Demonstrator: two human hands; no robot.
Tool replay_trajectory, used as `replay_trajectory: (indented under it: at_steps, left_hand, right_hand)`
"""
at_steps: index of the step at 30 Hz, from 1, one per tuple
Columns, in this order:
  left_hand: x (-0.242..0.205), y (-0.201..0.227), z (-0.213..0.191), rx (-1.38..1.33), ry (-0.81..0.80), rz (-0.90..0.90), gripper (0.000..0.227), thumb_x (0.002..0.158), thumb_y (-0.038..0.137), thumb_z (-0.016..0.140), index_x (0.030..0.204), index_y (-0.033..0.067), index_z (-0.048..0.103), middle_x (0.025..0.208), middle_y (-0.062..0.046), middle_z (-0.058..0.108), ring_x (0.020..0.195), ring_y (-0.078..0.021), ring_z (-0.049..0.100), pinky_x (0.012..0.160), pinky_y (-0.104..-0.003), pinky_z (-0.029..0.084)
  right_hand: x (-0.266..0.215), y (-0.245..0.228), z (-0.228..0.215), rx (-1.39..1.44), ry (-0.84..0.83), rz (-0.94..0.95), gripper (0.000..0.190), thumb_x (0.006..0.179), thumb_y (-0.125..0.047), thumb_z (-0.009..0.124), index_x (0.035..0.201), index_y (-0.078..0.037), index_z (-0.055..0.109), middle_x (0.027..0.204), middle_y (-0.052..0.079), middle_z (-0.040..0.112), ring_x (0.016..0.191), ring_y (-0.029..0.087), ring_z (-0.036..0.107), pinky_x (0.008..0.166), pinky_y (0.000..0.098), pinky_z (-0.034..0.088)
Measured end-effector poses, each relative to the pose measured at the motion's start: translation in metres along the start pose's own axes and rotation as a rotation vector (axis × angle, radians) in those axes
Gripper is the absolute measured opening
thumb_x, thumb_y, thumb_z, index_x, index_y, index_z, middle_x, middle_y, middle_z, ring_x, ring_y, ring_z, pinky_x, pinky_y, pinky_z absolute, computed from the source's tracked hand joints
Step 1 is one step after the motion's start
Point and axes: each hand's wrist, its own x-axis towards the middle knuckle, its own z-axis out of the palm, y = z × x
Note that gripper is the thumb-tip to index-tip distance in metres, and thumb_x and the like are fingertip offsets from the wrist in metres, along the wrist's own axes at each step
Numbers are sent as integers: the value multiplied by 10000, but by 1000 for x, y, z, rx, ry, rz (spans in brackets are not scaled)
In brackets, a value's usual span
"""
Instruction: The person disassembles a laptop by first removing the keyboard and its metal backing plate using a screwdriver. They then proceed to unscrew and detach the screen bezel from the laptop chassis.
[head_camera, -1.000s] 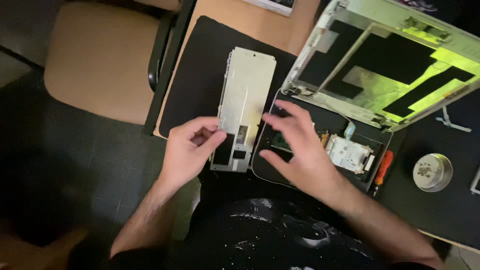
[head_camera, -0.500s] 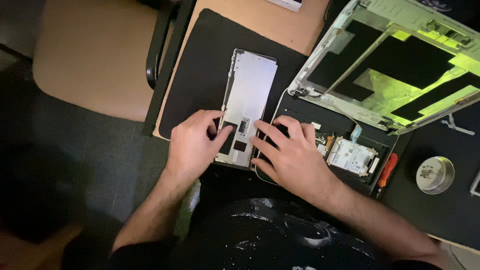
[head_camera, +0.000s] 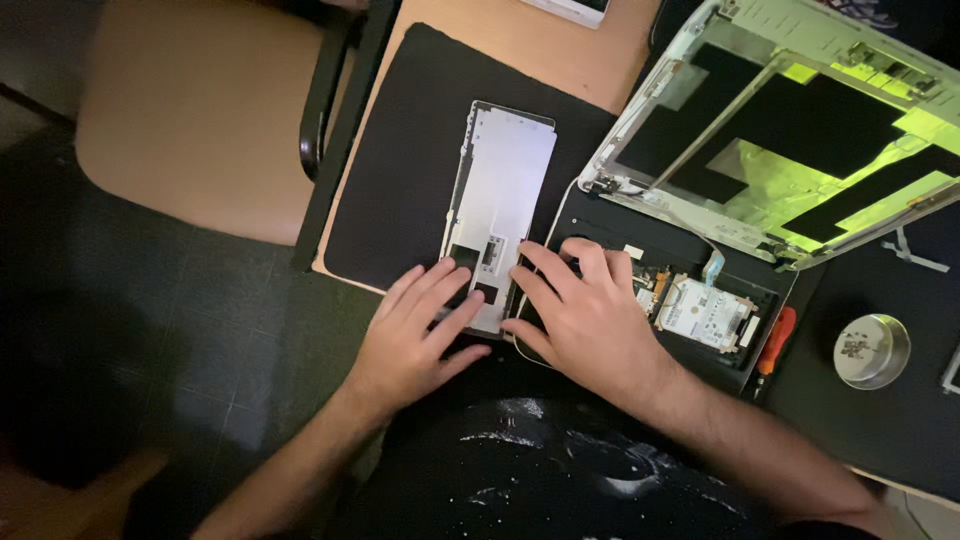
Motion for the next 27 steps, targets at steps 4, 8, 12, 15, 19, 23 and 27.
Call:
replay_trajectory:
  at_steps: [4, 8, 12, 15, 19, 23, 27]
  left_hand:
    - [-5, -6, 10, 2, 48, 28, 541, 1052, 318, 976, 1541, 143, 827, 1657, -180, 751, 1556, -438, 731, 1308, -620, 569]
    - [-5, -9, 12, 27, 72, 67, 495, 1052, 292, 978, 1508, 155, 842, 1589, -157, 788, 1503, -438, 762, 1239, -616, 627]
    - [2, -9, 7, 87, 99, 111, 301, 1163, 273, 853, 1455, 202, 869, 1563, -129, 804, 1480, -406, 779, 1223, -580, 645]
    - [13, -6, -4, 112, 97, 147, 219, 1177, 212, 848, 1392, 194, 887, 1503, -138, 819, 1417, -407, 807, 1178, -560, 674]
    - [17, -10, -16, 140, 137, 190, 167, 1197, 171, 817, 1346, 175, 890, 1466, -147, 835, 1366, -413, 831, 1134, -545, 705]
    - [10, -19, -20, 10, 213, 159, 239, 1218, 108, 732, 1414, 106, 868, 1531, -221, 842, 1420, -481, 822, 1192, -578, 690]
    - [4, -18, 1, -164, 368, 72, 246, 1207, 57, 661, 1333, -16, 860, 1496, -304, 853, 1359, -534, 847, 1147, -582, 729]
  right_hand:
    - [1, -2, 1, -19, 6, 4, 695, 1035, -612, 868, 1557, -162, 781, 1638, 50, 749, 1389, 336, 584, 1039, 506, 416]
    - [0, -1, 1, -18, 9, -10, 718, 1039, -636, 867, 1565, -155, 781, 1642, 35, 754, 1382, 337, 592, 1047, 507, 423]
    - [-3, -2, 7, -32, 33, -2, 749, 1044, -673, 838, 1586, -161, 764, 1690, 22, 724, 1399, 342, 585, 1063, 521, 429]
    - [-2, 0, 4, -3, 36, -11, 695, 1081, -683, 803, 1553, -173, 787, 1667, 5, 740, 1391, 335, 587, 1044, 510, 425]
    - [0, 7, 1, 88, 48, 5, 715, 1109, -745, 755, 1561, -192, 787, 1663, -4, 750, 1376, 322, 592, 1038, 500, 427]
    - [19, 14, -15, 139, 125, -90, 628, 1020, -498, 883, 1582, -243, 773, 1713, -23, 708, 1337, 322, 610, 1015, 487, 449]
    - [52, 24, -4, 99, 406, -218, 259, 1220, -96, 745, 1436, -216, 820, 1509, 35, 808, 1104, 279, 740, 892, 404, 546]
